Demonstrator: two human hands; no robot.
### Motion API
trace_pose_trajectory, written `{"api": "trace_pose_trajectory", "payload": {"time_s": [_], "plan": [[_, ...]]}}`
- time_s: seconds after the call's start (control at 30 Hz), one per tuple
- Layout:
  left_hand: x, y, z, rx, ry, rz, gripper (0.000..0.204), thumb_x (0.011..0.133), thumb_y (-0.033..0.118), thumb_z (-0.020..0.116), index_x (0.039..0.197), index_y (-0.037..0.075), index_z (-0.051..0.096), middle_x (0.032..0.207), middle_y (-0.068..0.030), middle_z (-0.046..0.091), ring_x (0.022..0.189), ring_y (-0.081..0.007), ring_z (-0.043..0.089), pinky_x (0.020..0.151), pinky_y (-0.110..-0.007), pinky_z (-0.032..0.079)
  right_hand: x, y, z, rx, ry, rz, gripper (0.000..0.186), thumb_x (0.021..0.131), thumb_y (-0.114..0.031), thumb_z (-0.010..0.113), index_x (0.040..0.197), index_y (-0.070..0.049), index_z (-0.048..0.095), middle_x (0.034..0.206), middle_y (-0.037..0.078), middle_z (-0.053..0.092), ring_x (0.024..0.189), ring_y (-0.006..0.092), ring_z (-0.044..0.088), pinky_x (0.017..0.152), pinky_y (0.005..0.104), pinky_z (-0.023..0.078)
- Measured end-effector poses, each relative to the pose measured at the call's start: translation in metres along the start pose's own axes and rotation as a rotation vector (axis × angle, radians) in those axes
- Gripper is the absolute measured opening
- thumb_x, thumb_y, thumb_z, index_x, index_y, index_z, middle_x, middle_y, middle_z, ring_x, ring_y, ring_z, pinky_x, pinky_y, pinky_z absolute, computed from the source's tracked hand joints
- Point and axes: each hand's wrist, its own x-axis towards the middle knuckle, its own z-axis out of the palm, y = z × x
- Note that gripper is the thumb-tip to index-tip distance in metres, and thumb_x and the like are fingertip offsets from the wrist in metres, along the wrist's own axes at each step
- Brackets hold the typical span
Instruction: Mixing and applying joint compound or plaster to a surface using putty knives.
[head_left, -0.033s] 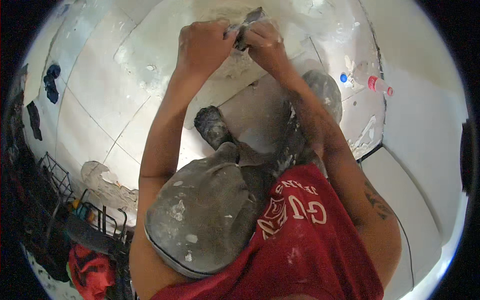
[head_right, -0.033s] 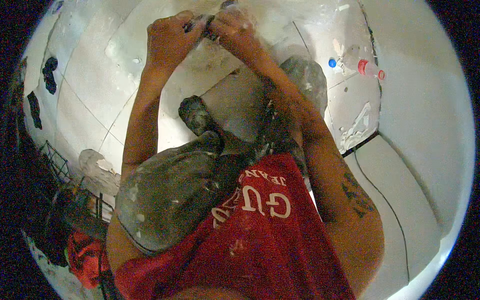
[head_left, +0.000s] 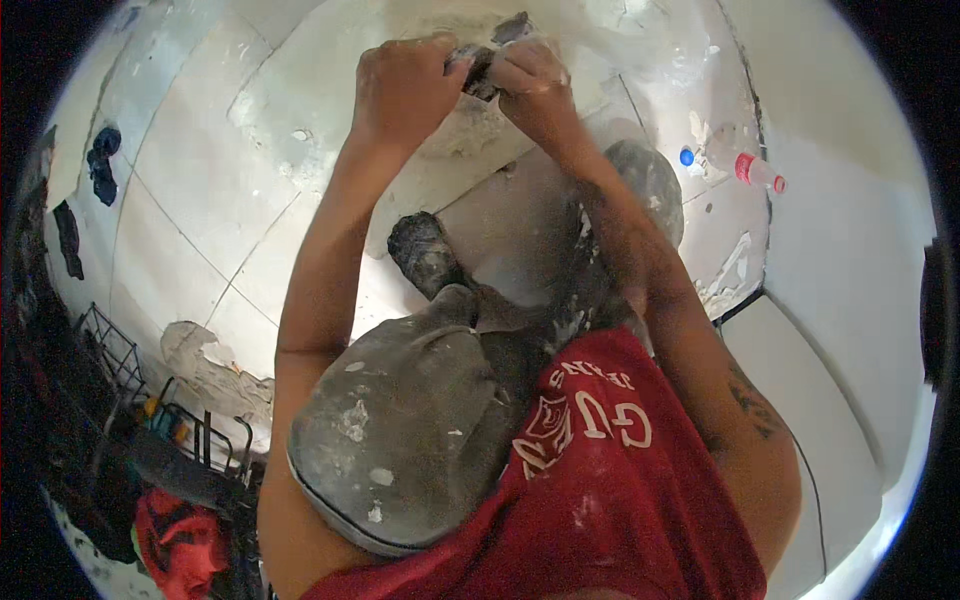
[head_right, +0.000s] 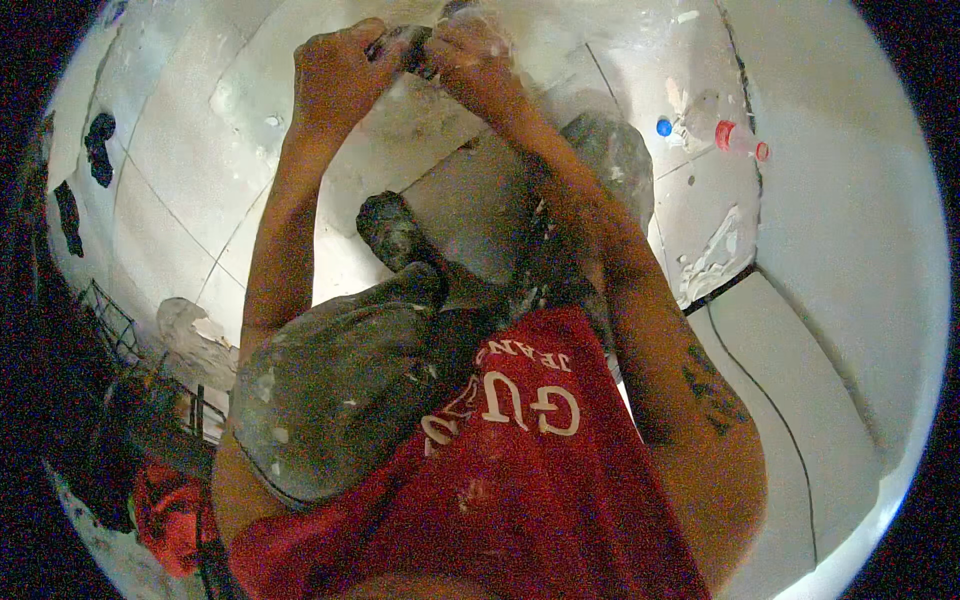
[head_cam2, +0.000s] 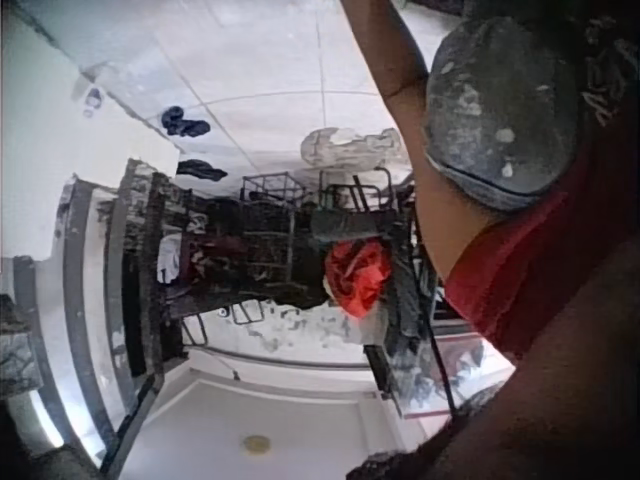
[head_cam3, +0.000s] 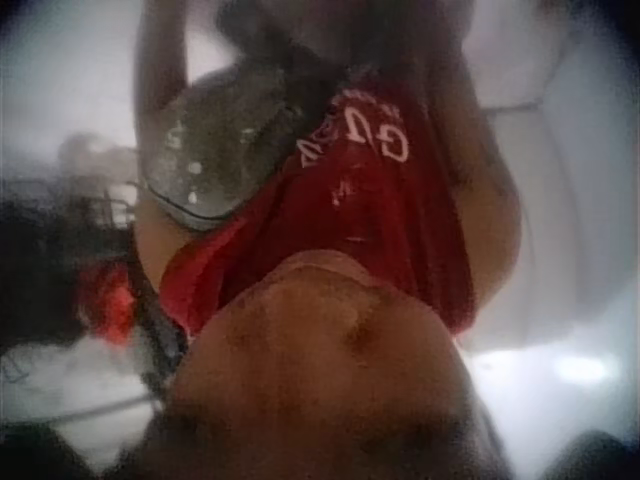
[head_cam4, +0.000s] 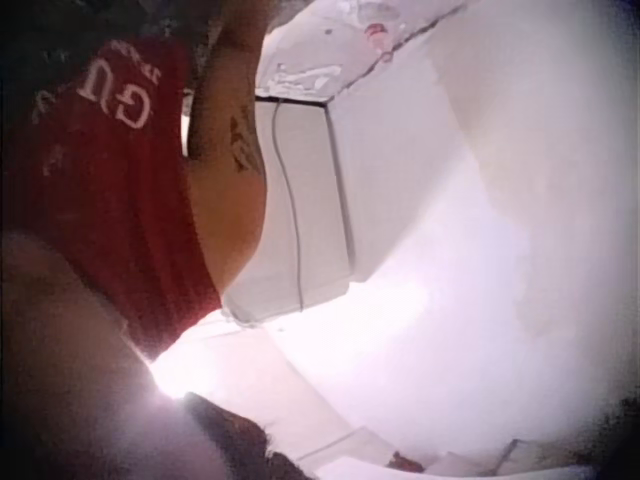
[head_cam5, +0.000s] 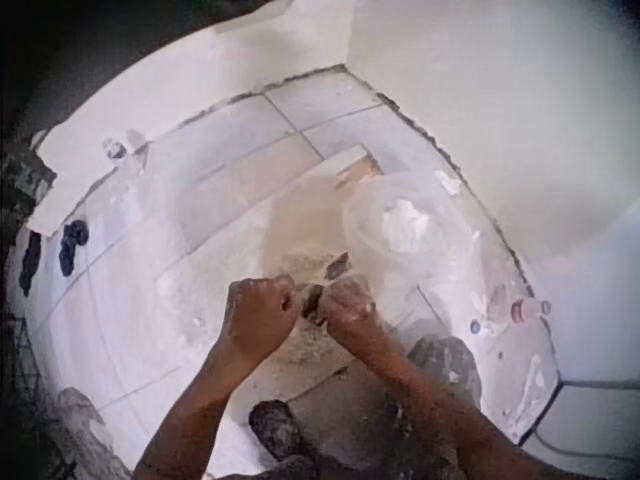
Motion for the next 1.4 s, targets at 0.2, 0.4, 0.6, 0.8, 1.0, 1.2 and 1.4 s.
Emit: {"api": "trace_pose_trajectory", "payload": {"time_s": [0.2,0.4,0.6,0.8,1.0,1.2,1.4], "plan": [[0.008,-0.013,0.025,0.059,0.018,0.044,0.030,0.079,0.035,0.051,0.069,0.008,0.057,0.062,-0.0137,0.058,0.060,-0.0309,0.058,0.056,-0.040,0.046,0.009,-0.007,-0.018,0.077,-0.072,0.006,0.022,0.048,0.008,0.053,0.067,-0.004,0.050,0.067,0.009,0.048,0.068,0.0296,0.051,0.060,0.0361,0.042],[-0.010,-0.027,0.011,0.050,0.076,-0.103,0.024,0.080,0.031,0.052,0.078,0.007,0.056,0.065,-0.0143,0.058,0.061,-0.0300,0.058,0.055,-0.039,0.045,0.007,0.005,-0.042,-0.060,-0.034,0.193,0.021,0.052,0.001,0.059,0.070,-0.002,0.050,0.069,0.010,0.051,0.066,0.0296,0.051,0.059,0.0353,0.042],[-0.038,-0.013,0.007,0.178,0.123,-0.020,0.012,0.072,0.020,0.057,0.073,0.008,0.053,0.067,-0.0087,0.056,0.060,-0.0273,0.053,0.055,-0.038,0.044,0.022,0.009,-0.054,0.091,-0.061,0.682,0.027,0.061,-0.013,0.070,0.076,-0.001,0.051,0.061,0.012,0.052,0.053,0.0252,0.049,0.054,0.0328,0.043],[-0.041,-0.010,0.022,0.058,0.275,0.523,0.006,0.065,0.015,0.059,0.068,0.011,0.055,0.075,-0.0052,0.058,0.063,-0.0206,0.053,0.066,-0.035,0.046,0.020,0.000,-0.043,0.244,-0.151,0.301,0.020,0.065,-0.013,0.067,0.077,-0.001,0.056,0.067,0.011,0.056,0.061,0.0263,0.053,0.058,0.0335,0.044],[-0.041,0.003,0.017,0.056,0.384,0.672,0.007,0.064,0.013,0.062,0.066,0.011,0.055,0.079,-0.0061,0.059,0.066,-0.0157,0.054,0.073,-0.037,0.045,0.015,0.012,-0.017,0.020,-0.415,0.266,0.014,0.067,-0.012,0.061,0.080,-0.005,0.061,0.076,0.012,0.059,0.073,0.0291,0.056,0.064,0.0370,0.044],[-0.059,-0.013,0.013,0.204,0.396,0.340,0.006,0.071,0.010,0.060,0.070,0.008,0.055,0.070,-0.0064,0.059,0.063,-0.0228,0.056,0.061,-0.039,0.046,0.028,0.025,-0.035,0.268,-0.150,0.696,0.030,0.069,-0.025,0.067,0.087,-0.002,0.061,0.068,0.012,0.061,0.057,0.0189,0.057,0.057,0.0283,0.045],[-0.051,0.018,-0.009,-0.256,0.210,-0.647,0.023,0.073,0.019,0.062,0.063,0.005,0.046,0.052,-0.0079,0.052,0.044,-0.0241,0.050,0.046,-0.034,0.042,0.014,0.023,-0.025,0.303,-0.050,0.818,0.034,0.069,-0.027,0.068,0.085,0.000,0.056,0.067,0.013,0.059,0.057,0.0201,0.056,0.056,0.0309,0.045]]}}
